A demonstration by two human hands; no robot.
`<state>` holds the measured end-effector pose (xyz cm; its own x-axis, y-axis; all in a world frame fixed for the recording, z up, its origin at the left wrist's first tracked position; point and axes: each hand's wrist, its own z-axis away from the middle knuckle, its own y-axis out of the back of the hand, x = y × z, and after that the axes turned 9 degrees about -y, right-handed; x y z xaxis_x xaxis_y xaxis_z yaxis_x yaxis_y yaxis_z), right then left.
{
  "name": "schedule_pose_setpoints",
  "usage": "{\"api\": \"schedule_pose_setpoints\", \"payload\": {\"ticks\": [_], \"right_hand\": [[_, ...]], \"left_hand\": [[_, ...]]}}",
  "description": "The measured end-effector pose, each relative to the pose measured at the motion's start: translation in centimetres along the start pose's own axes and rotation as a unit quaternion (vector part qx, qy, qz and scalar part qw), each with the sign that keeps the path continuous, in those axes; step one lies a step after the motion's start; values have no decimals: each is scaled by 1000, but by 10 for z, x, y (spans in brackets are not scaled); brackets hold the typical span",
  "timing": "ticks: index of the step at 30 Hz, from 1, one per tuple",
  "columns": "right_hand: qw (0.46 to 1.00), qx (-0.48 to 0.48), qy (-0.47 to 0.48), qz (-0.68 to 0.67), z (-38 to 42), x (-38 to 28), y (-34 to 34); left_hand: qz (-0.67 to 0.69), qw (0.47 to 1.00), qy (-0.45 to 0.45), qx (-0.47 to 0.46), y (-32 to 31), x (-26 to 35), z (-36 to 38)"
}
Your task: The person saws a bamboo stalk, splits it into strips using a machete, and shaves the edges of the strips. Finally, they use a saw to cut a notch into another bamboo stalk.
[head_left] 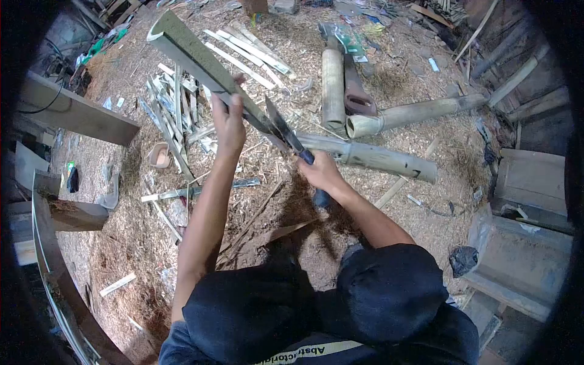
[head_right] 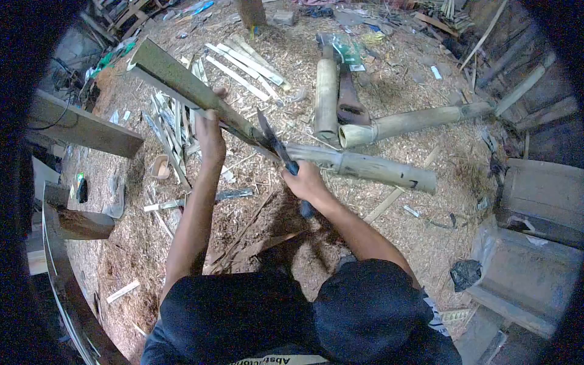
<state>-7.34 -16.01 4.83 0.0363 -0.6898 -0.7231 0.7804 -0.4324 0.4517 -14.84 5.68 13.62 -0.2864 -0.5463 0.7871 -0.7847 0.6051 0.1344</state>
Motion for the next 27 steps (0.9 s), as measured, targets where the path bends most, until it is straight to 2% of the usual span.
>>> {"api": "schedule_pose_setpoints", "payload": {"ticks": [2, 4, 6, 7, 9, 10, 11, 13, 14, 16, 17, 19, 20, 21, 23, 27], "right_hand": [[987, 84, 138, 13, 5, 5, 4], [985, 114, 129, -11, 12, 9, 9], [979, 153, 135, -29, 19, 9, 22], [979, 153, 132, -29, 21, 10, 31], [971, 218, 95, -15, 25, 18, 46], [952, 265, 153, -6, 23, 30, 52], [939, 299, 169, -20, 23, 43, 57], [932, 320, 169, 3, 32, 65, 72], [933, 319, 164, 5, 34, 78, 75], [896, 416, 151, 48, 37, 98, 77], [896, 416, 146, 47, 40, 108, 78], [909, 409, 66, 47, 53, 122, 82], [908, 411, 60, 47, 57, 130, 84], [906, 420, 40, 42, 60, 139, 84], [898, 440, -1, 28, 64, 158, 83], [901, 426, -80, 30, 73, 199, 95]], "left_hand": [[25, 1000, 13, -13, -8, -16, 20], [29, 999, 32, -29, -12, -26, 30], [-30, 995, 41, -86, -15, -33, 36], [-3, 995, 58, -82, -26, -21, 32], [-47, 987, 83, -131, -45, -1, 27], [-8, 991, 45, -122, -58, 5, 27], [11, 991, 27, -129, -71, 11, 27], [-42, 980, -60, -183, -93, 6, 28], [-39, 981, -55, -185, -101, 4, 31], [-131, 943, -107, -285, -116, 6, 38], [-129, 942, -106, -290, -123, 7, 44], [-197, 906, -50, -371, -139, -2, 65], [-209, 905, -101, -358, -148, -13, 78], [-204, 904, -101, -362, -154, -13, 85], [-242, 861, -73, -440, -165, -13, 98], [-251, 798, -131, -532, -185, -21, 114]]}}
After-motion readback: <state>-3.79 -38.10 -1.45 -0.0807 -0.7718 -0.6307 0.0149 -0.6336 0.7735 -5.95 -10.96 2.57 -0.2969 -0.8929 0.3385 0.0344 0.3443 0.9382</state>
